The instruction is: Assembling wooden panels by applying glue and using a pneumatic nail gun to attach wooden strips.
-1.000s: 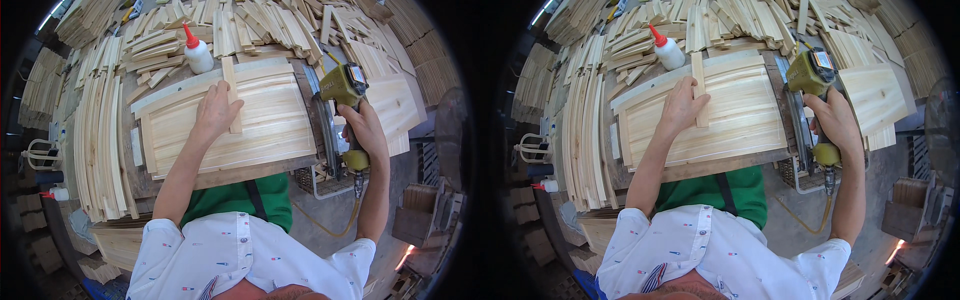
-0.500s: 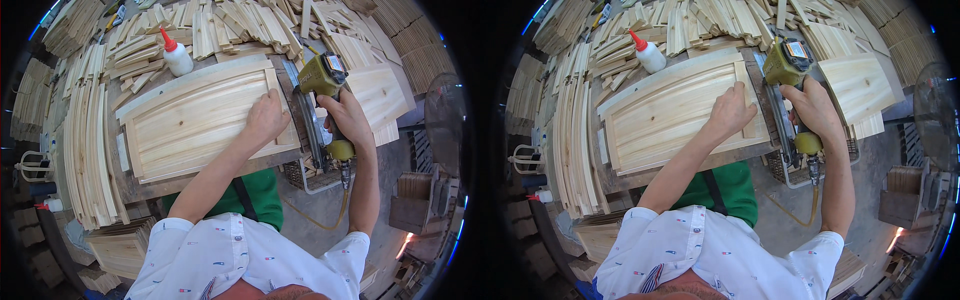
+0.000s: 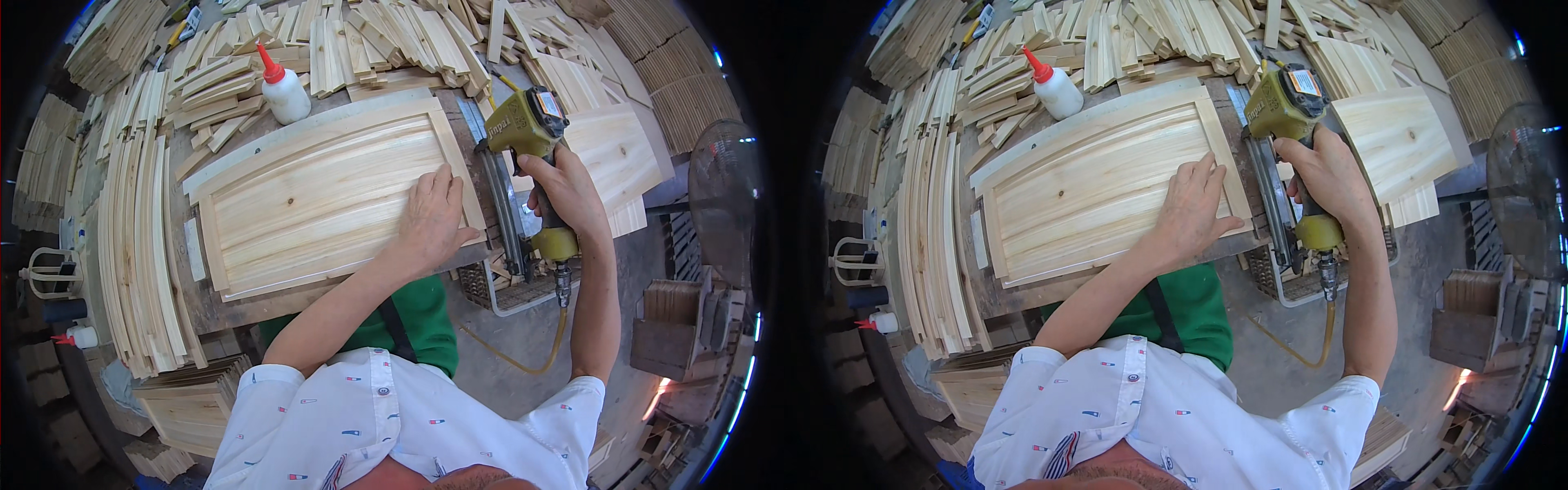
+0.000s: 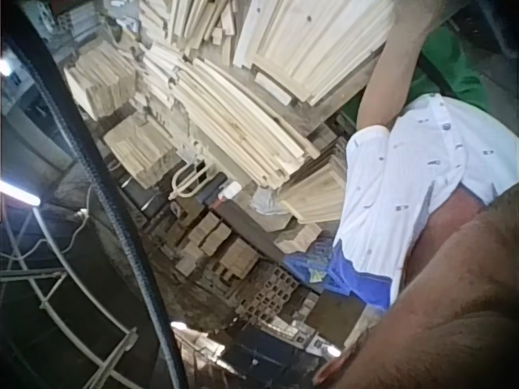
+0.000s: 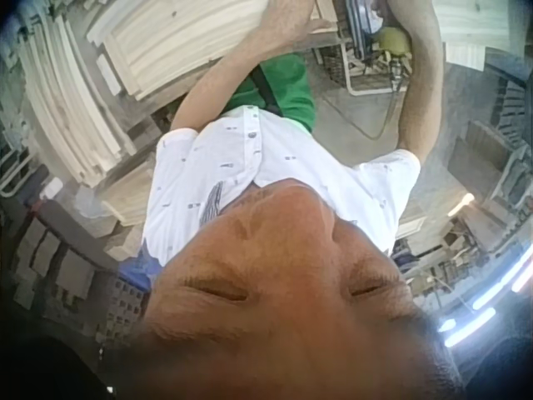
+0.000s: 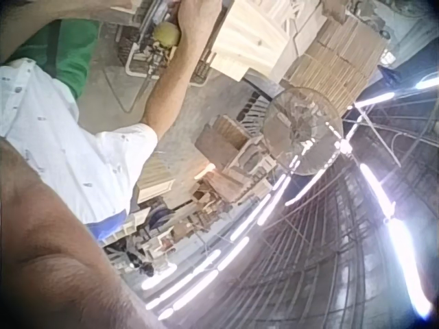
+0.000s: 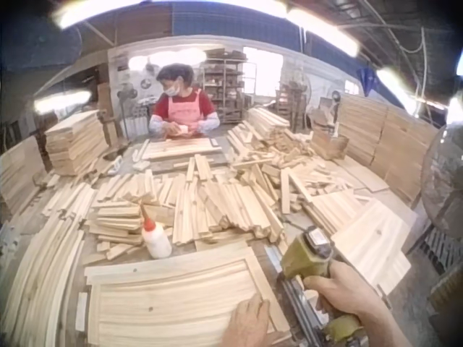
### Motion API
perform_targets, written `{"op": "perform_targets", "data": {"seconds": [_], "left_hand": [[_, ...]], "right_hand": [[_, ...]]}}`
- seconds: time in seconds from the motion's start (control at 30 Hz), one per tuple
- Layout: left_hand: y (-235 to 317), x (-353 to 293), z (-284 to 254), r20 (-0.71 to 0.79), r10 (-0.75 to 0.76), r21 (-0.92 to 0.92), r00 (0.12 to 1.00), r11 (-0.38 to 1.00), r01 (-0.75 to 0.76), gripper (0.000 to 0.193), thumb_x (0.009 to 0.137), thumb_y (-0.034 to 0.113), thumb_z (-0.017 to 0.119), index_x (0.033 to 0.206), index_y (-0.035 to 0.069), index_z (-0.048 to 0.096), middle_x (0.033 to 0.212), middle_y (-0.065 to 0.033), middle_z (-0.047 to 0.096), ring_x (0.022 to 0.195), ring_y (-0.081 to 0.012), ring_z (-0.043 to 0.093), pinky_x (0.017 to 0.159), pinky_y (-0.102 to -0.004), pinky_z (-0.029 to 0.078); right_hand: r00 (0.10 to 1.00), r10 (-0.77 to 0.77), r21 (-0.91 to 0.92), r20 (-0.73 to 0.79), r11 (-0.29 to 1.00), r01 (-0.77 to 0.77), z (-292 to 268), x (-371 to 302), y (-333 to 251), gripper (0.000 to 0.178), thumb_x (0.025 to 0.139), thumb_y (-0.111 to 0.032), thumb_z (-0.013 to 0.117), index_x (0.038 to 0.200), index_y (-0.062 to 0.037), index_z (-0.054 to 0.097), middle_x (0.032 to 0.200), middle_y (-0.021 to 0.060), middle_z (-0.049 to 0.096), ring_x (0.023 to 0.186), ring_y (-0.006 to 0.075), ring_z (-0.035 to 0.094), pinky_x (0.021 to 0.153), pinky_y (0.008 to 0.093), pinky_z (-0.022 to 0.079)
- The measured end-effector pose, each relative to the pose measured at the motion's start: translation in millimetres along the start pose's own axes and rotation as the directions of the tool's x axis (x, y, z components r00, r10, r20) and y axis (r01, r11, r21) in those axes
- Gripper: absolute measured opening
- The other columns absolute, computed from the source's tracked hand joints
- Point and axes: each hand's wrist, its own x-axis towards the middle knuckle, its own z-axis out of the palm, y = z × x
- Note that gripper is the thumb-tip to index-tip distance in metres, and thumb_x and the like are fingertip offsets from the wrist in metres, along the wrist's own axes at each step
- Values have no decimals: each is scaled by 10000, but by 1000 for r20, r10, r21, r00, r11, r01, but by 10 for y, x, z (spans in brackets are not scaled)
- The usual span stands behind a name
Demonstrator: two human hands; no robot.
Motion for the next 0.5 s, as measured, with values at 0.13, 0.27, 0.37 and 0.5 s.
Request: {"op": "perform_targets", "data": {"seconds": [0.13,0.27,0.37,0.5], "left_hand": [[-11,-2,-4,-38,-11,-7,999,1000,11,797,635,315,833,1225,-112,509,1352,-235,416,1185,-368,423,1006,-464,374],[-47,-9,15,-79,1,-2,997,1000,-1,807,600,320,841,1213,-100,526,1316,-229,473,1200,-361,430,1011,-460,349],[-56,-22,19,-122,5,-19,993,1000,-7,872,593,317,845,1268,-92,474,1288,-221,507,1202,-353,443,1004,-462,338],[-59,-20,46,-116,-29,-63,993,998,22,978,585,305,852,1345,-82,374,1267,-198,531,1185,-343,469,989,-465,340]], "right_hand": [[999,36,7,33,999,-37,-2,13,-25,302,888,-229,597,984,57,578,745,84,634,496,105,576,451,254,467],[998,0,45,67,999,-3,-6,61,-10,286,890,-227,601,975,45,577,723,74,622,497,105,576,449,255,467],[996,-40,40,86,999,36,24,181,-70,272,891,-225,604,952,39,572,681,62,599,496,109,577,448,256,471],[989,-62,14,136,998,61,118,458,-208,279,891,-239,607,956,31,573,694,50,602,505,103,577,450,246,472]]}}
